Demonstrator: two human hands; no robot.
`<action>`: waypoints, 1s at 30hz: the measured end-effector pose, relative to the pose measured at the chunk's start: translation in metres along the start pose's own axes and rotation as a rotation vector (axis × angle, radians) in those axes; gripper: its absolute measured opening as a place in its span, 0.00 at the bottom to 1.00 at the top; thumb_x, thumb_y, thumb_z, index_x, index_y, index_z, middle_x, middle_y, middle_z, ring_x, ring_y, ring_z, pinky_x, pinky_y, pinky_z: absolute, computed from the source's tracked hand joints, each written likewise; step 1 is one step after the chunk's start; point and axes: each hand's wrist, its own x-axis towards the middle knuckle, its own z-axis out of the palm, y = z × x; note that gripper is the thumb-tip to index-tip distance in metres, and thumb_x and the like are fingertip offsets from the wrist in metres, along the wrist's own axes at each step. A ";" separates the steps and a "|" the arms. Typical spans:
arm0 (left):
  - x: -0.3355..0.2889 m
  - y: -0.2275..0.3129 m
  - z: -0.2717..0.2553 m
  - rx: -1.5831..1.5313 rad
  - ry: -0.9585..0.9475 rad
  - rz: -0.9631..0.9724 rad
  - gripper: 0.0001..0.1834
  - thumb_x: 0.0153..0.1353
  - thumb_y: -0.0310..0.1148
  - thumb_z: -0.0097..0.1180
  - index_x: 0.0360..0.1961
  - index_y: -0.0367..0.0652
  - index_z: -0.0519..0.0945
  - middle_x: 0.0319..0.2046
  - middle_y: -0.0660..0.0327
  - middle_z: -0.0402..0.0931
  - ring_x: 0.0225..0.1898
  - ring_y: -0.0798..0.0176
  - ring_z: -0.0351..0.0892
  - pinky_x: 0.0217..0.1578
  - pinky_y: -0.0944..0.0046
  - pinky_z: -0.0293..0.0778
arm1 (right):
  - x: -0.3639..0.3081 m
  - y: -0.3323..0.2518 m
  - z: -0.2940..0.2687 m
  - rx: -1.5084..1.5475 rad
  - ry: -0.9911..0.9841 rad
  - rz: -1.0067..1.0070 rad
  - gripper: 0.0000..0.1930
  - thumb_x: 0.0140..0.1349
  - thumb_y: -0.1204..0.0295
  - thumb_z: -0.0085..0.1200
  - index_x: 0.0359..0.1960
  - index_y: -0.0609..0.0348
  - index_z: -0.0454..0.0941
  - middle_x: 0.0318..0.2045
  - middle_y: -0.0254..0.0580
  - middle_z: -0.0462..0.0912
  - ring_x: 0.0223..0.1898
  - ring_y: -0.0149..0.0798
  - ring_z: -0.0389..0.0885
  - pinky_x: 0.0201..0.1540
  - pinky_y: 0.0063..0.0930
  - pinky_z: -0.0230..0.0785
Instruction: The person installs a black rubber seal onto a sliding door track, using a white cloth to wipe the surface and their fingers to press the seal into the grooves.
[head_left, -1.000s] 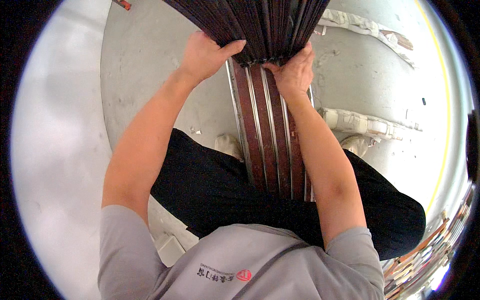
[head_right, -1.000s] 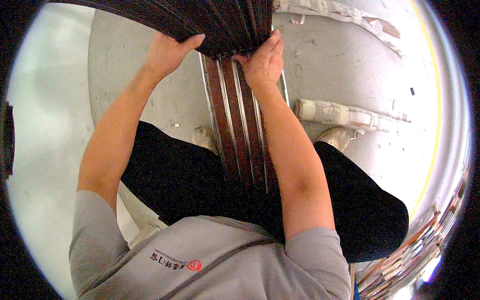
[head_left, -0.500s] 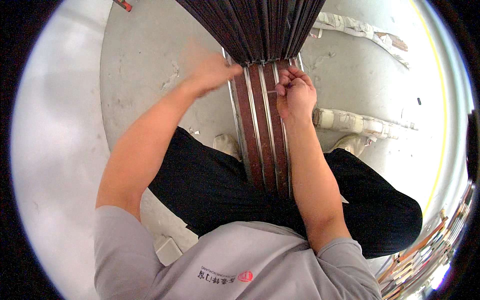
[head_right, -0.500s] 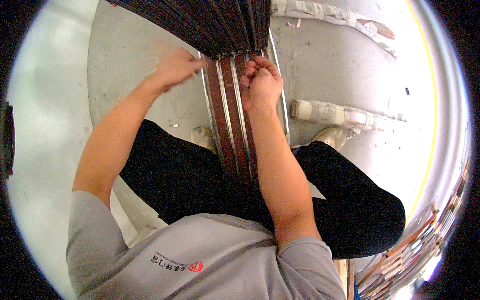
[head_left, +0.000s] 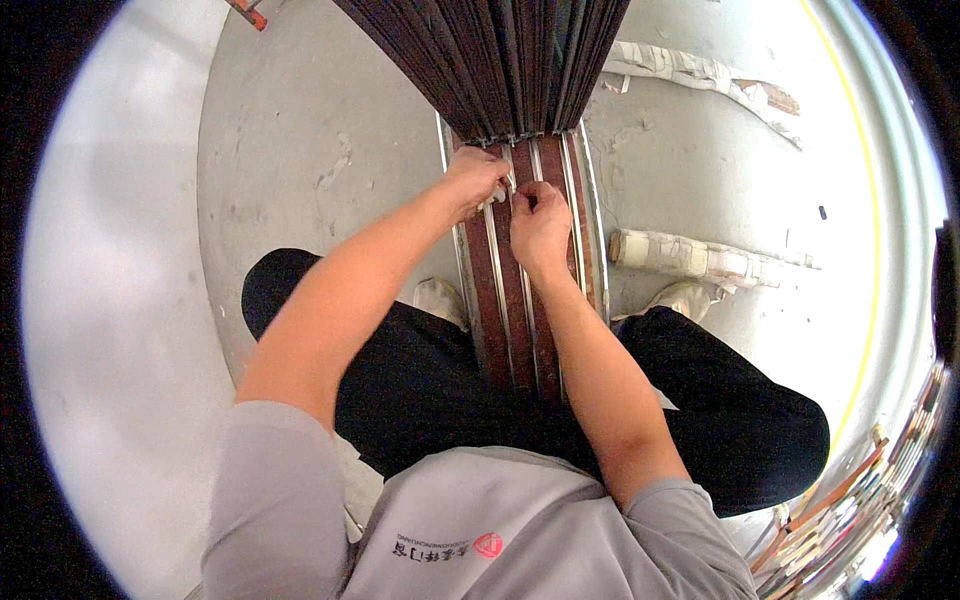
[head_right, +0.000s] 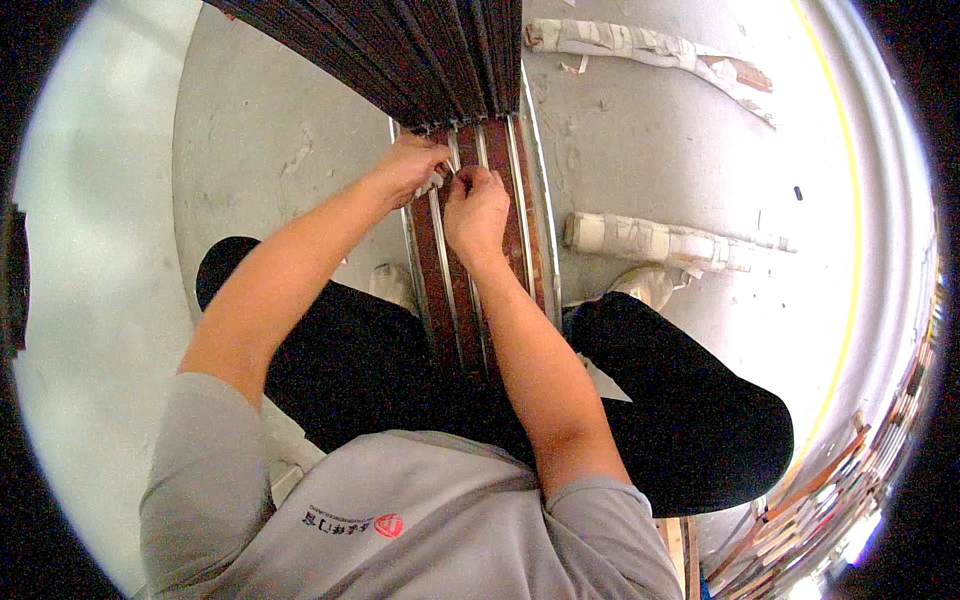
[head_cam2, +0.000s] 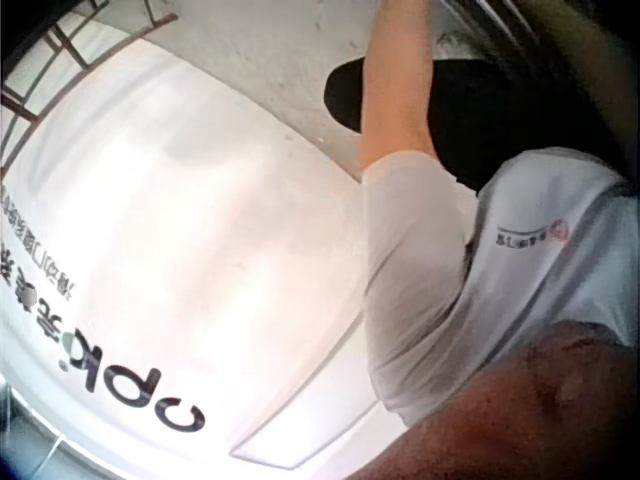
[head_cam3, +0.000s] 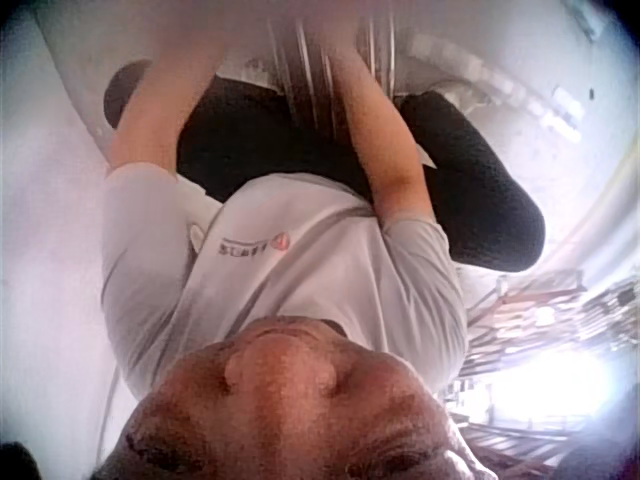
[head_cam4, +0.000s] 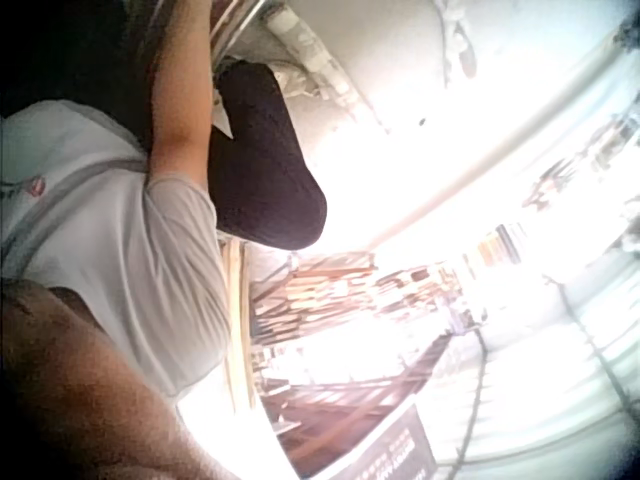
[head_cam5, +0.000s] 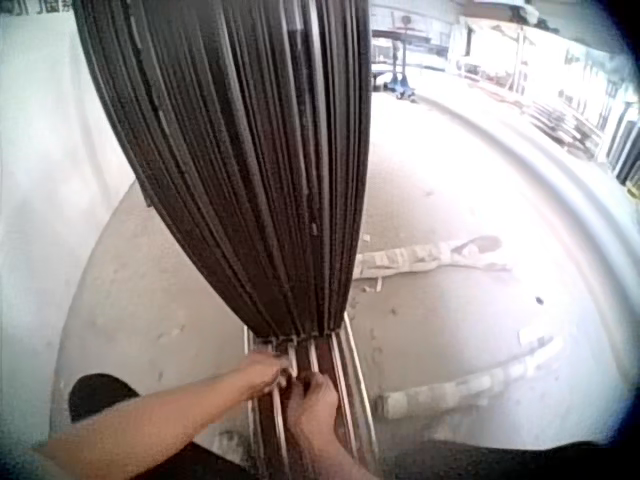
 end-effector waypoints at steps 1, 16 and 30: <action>0.009 -0.007 0.005 0.020 0.022 0.060 0.10 0.53 0.32 0.62 0.22 0.35 0.82 0.20 0.58 0.77 0.22 0.64 0.74 0.22 0.59 0.67 | 0.003 0.002 -0.004 -0.062 -0.100 0.069 0.10 0.59 0.74 0.57 0.40 0.67 0.81 0.36 0.60 0.84 0.41 0.60 0.83 0.47 0.44 0.74; 0.052 -0.067 0.019 -0.135 0.122 0.596 0.06 0.55 0.25 0.63 0.23 0.34 0.82 0.17 0.61 0.75 0.16 0.67 0.70 0.17 0.62 0.63 | 0.030 0.015 0.017 -0.175 -0.127 -0.042 0.10 0.54 0.76 0.53 0.35 0.68 0.84 0.32 0.65 0.83 0.38 0.63 0.84 0.44 0.47 0.75; 0.050 -0.047 0.034 -0.318 0.113 0.127 0.12 0.58 0.32 0.65 0.39 0.34 0.86 0.30 0.57 0.84 0.26 0.66 0.76 0.27 0.65 0.70 | 0.043 0.029 0.015 -0.177 -0.125 0.006 0.09 0.53 0.75 0.55 0.33 0.68 0.84 0.30 0.66 0.83 0.37 0.64 0.84 0.43 0.47 0.76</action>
